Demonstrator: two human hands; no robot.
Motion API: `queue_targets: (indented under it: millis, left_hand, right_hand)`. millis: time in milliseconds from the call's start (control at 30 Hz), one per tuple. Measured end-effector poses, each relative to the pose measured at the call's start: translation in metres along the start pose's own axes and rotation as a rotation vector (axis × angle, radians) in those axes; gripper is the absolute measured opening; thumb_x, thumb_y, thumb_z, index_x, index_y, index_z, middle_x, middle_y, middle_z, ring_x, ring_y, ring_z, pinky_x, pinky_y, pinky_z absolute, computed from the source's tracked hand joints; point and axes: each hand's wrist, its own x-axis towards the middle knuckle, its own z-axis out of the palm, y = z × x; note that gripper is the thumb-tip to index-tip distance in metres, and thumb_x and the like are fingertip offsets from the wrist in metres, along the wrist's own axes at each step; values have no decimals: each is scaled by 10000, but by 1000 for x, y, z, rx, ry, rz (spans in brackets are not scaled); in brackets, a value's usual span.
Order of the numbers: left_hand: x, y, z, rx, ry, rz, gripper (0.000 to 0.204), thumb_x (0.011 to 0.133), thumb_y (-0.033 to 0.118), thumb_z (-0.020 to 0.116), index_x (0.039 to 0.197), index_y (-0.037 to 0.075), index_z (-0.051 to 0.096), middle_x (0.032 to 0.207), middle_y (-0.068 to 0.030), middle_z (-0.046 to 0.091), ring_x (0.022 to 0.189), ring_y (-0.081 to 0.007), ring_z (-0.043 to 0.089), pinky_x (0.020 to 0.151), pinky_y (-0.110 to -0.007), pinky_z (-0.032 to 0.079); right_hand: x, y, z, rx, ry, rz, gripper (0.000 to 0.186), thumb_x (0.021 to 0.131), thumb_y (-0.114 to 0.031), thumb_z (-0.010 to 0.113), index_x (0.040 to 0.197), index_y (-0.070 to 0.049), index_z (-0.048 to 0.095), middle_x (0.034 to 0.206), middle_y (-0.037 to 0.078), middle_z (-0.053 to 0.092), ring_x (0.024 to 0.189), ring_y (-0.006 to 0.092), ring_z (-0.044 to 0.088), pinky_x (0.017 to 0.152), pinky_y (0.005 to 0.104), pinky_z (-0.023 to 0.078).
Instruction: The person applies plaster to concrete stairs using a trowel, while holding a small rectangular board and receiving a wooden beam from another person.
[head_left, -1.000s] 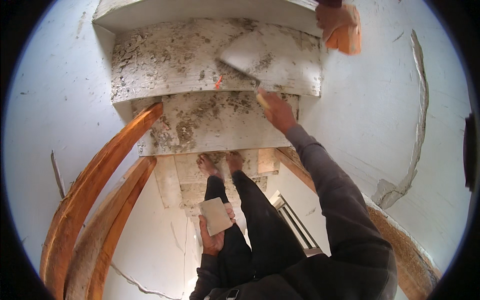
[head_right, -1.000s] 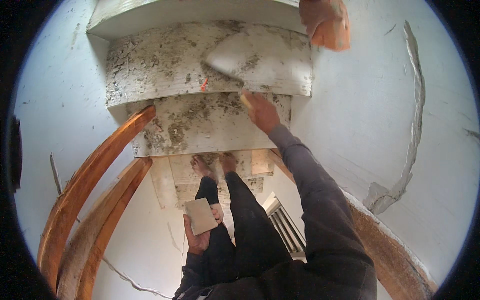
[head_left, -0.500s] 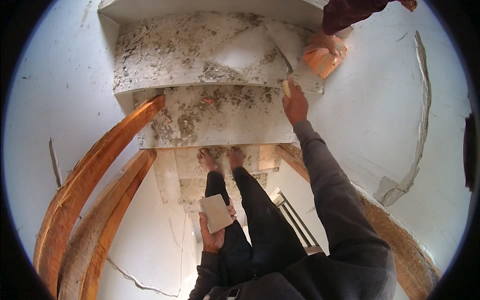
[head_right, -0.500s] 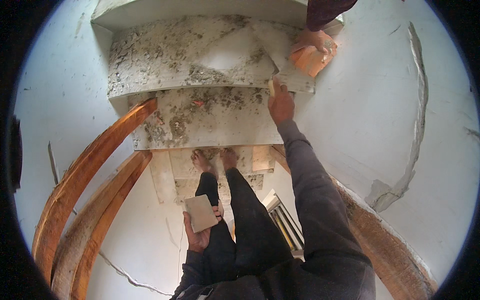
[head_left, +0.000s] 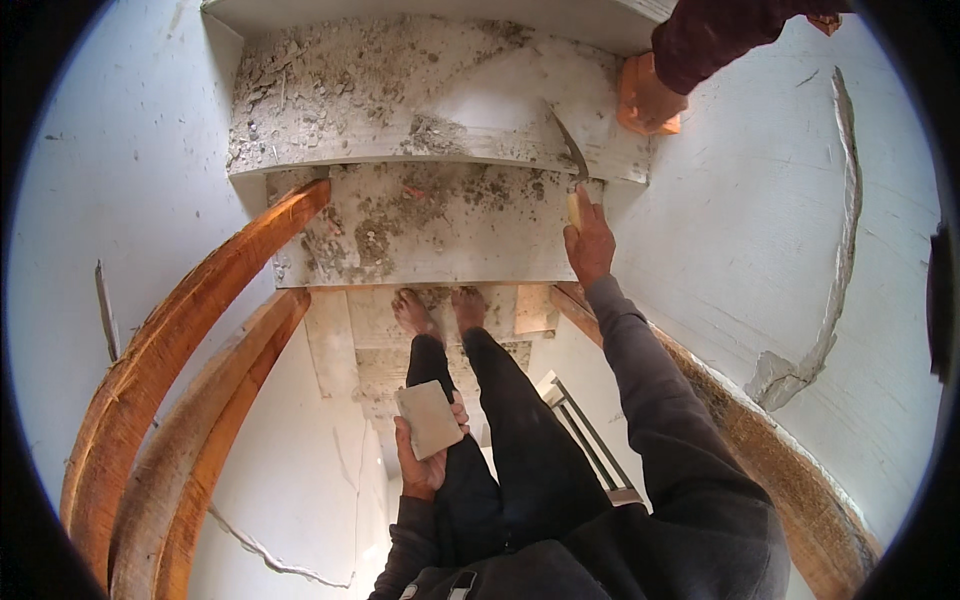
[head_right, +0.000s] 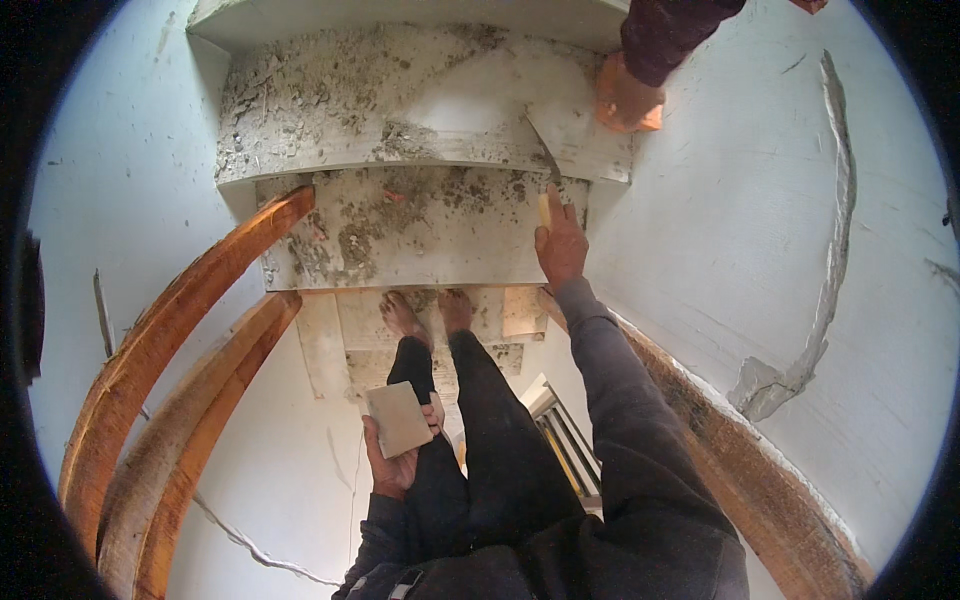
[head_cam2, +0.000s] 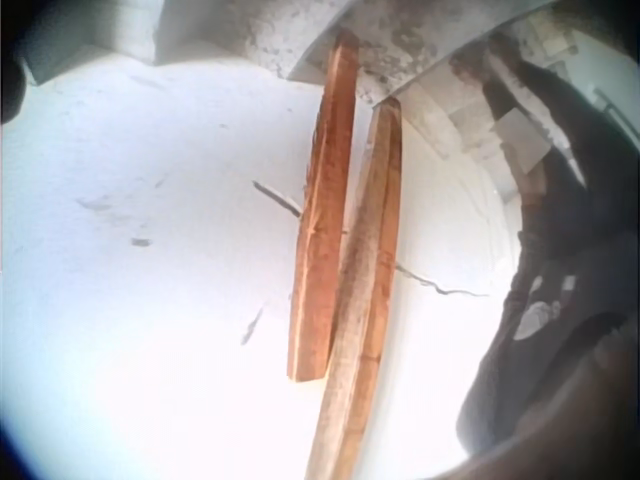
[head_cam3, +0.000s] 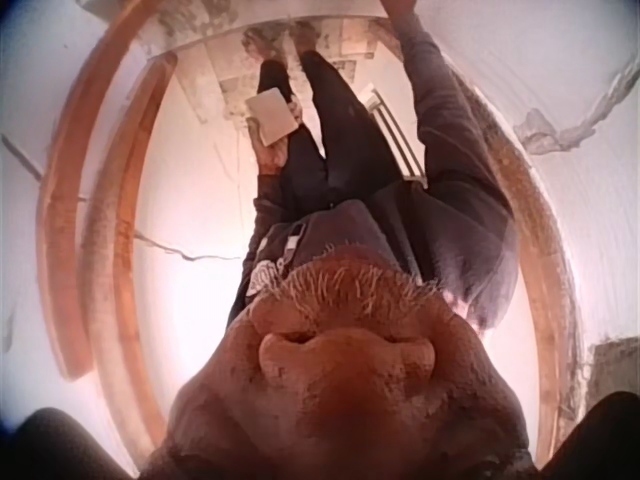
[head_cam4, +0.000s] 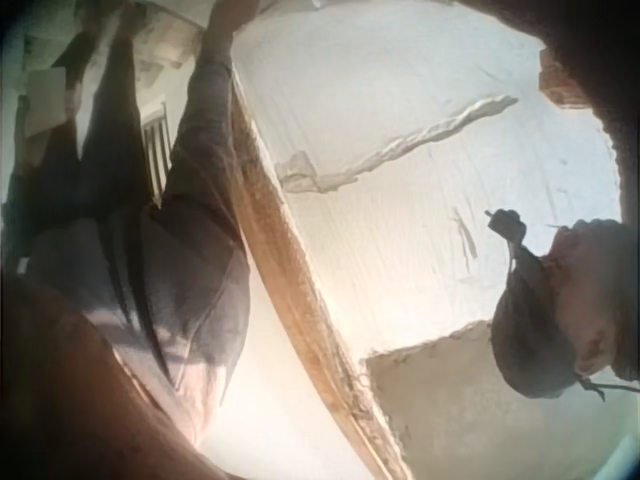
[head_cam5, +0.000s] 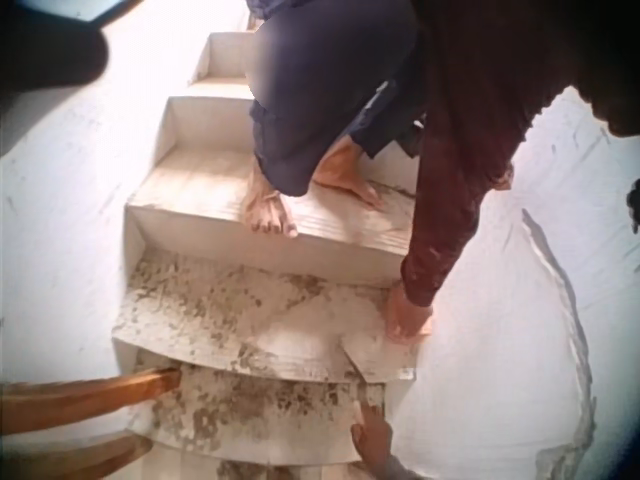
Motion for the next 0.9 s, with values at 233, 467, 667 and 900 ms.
queue_targets:
  millis: [233, 467, 667, 900]
  left_hand:
    - [1, 0, -5, -6, 2, 1, 848, 920, 696, 344, 1374, -17, 411, 1168, -215, 605, 1041, -308, 618, 908, -421, 503]
    - [2, 0, 1, -20, -19, 44, 828, 923, 689, 347, 1366, -6, 428, 1161, -201, 611, 1006, -304, 627, 892, -427, 504]
    - [3, -2, -5, -42, -59, 67, 796, 926, 684, 348, 1352, 19, 448, 1137, -200, 622, 1001, -303, 627, 877, -428, 504]
    - [2, -3, -7, -45, -26, 86, 797, 931, 687, 324, 1358, 24, 439, 1123, -205, 623, 997, -305, 624, 878, -433, 506]
  right_hand:
    - [-35, -47, -6, 154, -368, -122, 676, 756, -40, 626, 1398, -154, 446, 1057, 172, 562, 926, 391, 593, 778, 434, 507]
    - [69, -24, 19, -44, 252, -101, 663, 797, -96, 608, 1424, -168, 408, 1019, 150, 552, 871, 339, 612, 744, 464, 511]
    - [140, -7, 10, -195, 104, -26, 660, 784, -104, 620, 1408, -196, 428, 993, 145, 545, 861, 333, 624, 762, 454, 516]
    - [127, -19, -2, -30, -15, -254, 635, 765, -77, 605, 1375, -189, 466, 1004, 149, 566, 892, 353, 620, 773, 461, 512]
